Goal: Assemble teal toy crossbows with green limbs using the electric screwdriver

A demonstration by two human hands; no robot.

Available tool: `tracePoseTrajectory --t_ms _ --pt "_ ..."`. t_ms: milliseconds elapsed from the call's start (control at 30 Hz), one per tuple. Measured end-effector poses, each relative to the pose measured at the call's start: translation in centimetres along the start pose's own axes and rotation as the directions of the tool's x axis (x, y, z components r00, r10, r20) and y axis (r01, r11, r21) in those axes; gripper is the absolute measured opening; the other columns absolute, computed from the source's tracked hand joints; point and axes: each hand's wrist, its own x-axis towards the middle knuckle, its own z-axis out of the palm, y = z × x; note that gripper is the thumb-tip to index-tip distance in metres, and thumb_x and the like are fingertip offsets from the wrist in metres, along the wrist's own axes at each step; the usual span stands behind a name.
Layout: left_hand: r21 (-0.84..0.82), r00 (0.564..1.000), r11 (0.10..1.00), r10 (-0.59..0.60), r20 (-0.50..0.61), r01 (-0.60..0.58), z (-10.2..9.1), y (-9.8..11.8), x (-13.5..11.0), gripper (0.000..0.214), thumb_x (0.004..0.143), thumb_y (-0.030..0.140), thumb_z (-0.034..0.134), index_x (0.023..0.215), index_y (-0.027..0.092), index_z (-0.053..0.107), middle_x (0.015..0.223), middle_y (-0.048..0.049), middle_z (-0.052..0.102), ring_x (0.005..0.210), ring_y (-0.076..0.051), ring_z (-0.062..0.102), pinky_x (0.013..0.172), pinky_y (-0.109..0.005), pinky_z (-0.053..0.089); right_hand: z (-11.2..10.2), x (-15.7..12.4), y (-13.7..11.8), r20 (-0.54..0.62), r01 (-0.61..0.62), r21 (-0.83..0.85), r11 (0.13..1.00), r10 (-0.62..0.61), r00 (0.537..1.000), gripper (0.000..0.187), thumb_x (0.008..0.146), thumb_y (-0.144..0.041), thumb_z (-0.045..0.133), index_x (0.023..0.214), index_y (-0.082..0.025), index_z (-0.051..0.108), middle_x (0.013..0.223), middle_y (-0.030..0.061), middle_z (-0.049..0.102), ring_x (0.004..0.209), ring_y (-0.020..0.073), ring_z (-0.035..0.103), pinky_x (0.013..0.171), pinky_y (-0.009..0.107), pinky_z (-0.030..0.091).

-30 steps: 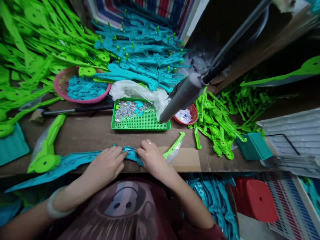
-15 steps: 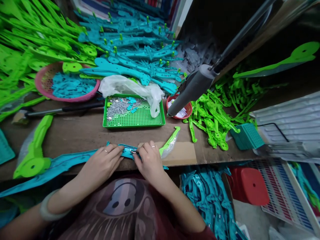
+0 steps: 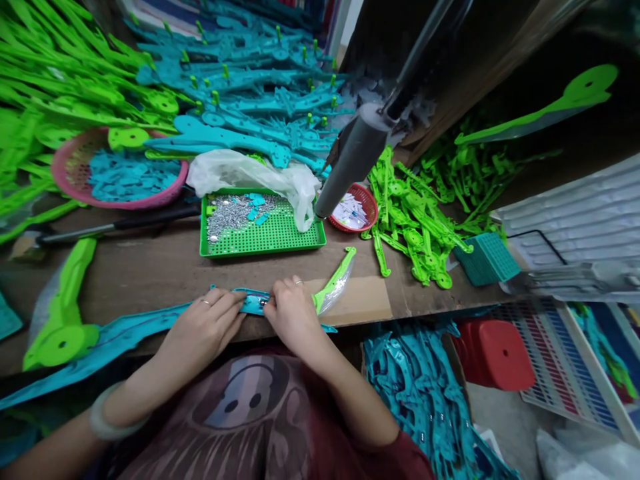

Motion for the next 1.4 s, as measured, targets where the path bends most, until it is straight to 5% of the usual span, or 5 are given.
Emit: tracePoseTrajectory --t_ms 300,533,767,1400 --pt "-0.024 1.000 1.000 -0.012 -0.014 0.012 0.3 0.0 -0.2 0.019 0.096 0.012 0.056 0.112 0.010 0.065 0.095 -0.0090 0.067 0.090 -0.026 0.060 0.080 -0.039 0.050 -1.2 -2.4 1.7 -0.001 0.192 0.129 0.973 -0.193 0.981 0.018 0.100 -0.012 0.051 0.102 -0.018 0.068 0.096 0.0066 0.065 0.093 0.0221 0.049 0.084 0.034 0.041" --pt "0.073 0.996 0.997 0.008 0.086 -0.015 -0.5 0.4 0.9 0.030 0.092 0.003 0.052 0.118 0.009 0.066 0.091 -0.0080 0.065 0.085 -0.025 0.060 0.072 -0.037 0.048 0.3 -4.8 0.9 -0.152 0.169 -0.118 0.979 -0.186 0.971 0.021 0.101 -0.016 0.048 0.106 -0.018 0.068 0.097 0.0103 0.063 0.093 0.0261 0.044 0.083 0.041 0.039" --pt "0.089 0.992 0.996 -0.021 0.126 0.010 -0.3 0.7 0.9 0.033 0.091 0.002 0.051 0.120 0.009 0.066 0.095 -0.0090 0.064 0.089 -0.026 0.059 0.075 -0.038 0.048 1.6 -6.0 0.6 -0.245 0.077 -0.107 0.991 -0.101 0.964 0.025 0.101 -0.012 0.044 0.102 -0.018 0.067 0.099 0.0111 0.061 0.093 0.0258 0.044 0.084 0.040 0.042" --pt "0.018 0.988 0.998 -0.064 0.140 0.062 0.0 1.2 0.8 0.032 0.091 0.002 0.045 0.108 0.013 0.069 0.099 -0.0110 0.066 0.091 -0.027 0.059 0.080 -0.040 0.047 0.9 -5.6 1.0 -0.194 0.124 -0.199 0.972 -0.164 0.967 0.026 0.099 -0.009 0.044 0.098 -0.021 0.066 0.090 0.0092 0.059 0.086 0.0252 0.046 0.078 0.040 0.046"
